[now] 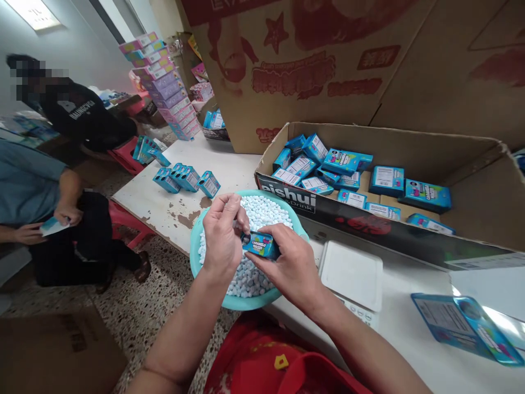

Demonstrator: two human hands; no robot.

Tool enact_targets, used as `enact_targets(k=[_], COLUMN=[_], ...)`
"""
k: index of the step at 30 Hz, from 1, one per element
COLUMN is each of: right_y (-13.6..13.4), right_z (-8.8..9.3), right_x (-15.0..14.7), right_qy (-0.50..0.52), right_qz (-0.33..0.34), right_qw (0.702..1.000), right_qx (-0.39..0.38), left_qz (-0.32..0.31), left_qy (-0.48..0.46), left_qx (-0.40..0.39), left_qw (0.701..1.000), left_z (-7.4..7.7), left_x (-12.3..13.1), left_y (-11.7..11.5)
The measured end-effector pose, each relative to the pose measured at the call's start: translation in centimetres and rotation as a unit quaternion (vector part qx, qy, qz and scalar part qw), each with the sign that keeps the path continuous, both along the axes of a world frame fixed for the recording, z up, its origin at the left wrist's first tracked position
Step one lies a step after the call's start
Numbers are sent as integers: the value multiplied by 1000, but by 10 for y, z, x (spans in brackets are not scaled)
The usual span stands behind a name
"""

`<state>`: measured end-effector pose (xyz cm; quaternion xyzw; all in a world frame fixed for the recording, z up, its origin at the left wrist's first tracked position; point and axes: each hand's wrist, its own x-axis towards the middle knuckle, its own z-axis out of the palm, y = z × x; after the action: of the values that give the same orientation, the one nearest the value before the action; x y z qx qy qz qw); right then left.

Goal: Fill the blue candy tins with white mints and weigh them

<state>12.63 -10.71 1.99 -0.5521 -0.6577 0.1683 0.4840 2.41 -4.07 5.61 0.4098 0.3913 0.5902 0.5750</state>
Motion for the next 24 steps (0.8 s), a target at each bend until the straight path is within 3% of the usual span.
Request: enact_targets(k=[10,16,19,21,24], right_y=[6,-12,-35,-49,-65], right_z=[-10,-4,-6,-16,-41], right_x=[-1,21,50,72,101], right_qy=[35,122,181,185,171], right_qz=[-4,19,-39,-108,-214], right_qw=[999,992,983,977,961], right_qx=[8,1,-14,-18,-27], left_qz=[18,13,38,1,-130], left_qy=[9,-5,109,293,563], left_qx=[10,28,87,105,136], left_qw=[1000,999,989,950,805], left_z=[-3,17,4,-21,-64], left_x=[4,-3,-20,-33,-44], left_y=[-1,-2,9,17,20])
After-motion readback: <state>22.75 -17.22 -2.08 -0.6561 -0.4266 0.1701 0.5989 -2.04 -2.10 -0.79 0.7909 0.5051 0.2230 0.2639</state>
